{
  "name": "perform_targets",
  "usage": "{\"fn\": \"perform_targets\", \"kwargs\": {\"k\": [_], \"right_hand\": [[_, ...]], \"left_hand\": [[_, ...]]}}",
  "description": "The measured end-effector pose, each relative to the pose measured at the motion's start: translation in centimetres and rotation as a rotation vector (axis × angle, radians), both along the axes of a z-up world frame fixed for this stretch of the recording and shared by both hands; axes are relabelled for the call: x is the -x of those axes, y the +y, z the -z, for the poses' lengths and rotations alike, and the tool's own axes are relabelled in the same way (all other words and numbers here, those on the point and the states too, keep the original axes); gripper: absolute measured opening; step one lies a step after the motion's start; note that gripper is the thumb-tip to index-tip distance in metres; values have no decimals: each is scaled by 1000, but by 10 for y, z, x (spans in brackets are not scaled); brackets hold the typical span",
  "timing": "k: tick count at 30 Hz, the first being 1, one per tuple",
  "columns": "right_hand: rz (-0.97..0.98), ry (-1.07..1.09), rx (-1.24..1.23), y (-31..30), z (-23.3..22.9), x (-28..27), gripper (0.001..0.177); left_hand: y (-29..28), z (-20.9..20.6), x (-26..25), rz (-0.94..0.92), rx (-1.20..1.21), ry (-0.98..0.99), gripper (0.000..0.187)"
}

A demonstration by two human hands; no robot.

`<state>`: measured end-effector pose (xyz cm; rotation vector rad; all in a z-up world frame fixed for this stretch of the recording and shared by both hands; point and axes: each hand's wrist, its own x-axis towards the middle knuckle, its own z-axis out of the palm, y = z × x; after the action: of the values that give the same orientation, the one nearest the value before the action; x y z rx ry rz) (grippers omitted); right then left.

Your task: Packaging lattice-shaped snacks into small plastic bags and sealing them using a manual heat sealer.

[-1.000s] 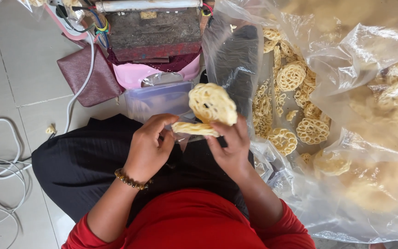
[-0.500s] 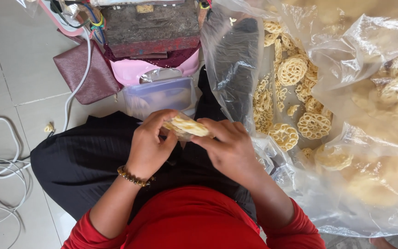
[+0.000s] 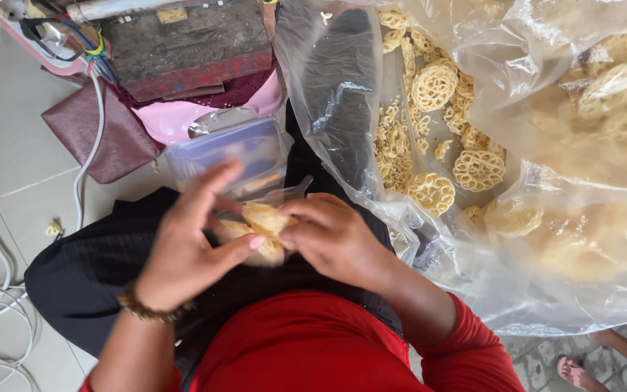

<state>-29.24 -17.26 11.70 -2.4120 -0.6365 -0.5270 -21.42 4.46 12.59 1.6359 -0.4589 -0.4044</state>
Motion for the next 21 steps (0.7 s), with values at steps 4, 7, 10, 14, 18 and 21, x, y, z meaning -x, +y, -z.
{"fn": "perform_targets", "kwargs": {"k": [4,7,10,14,18,21], "right_hand": [[-56,218,-355,-19,5,5,16],[-58,217,-289,-23,3,7,11],[-115,288,-325,-22,0,13,10],[-2,359,-727,-27,5,9,28],[138,560,-949,-39,36,13,70],[77,649,-1114,-37,59,17,30]], "left_hand": [[12,51,7,336,-101,238,93],[5,100,31,435,172,534,66],[-1,118,47,418,321,623,58],[-6,74,46,190,387,550,65],[-6,63,44,87,386,378,69],[-5,63,46,59,308,222,74]]}}
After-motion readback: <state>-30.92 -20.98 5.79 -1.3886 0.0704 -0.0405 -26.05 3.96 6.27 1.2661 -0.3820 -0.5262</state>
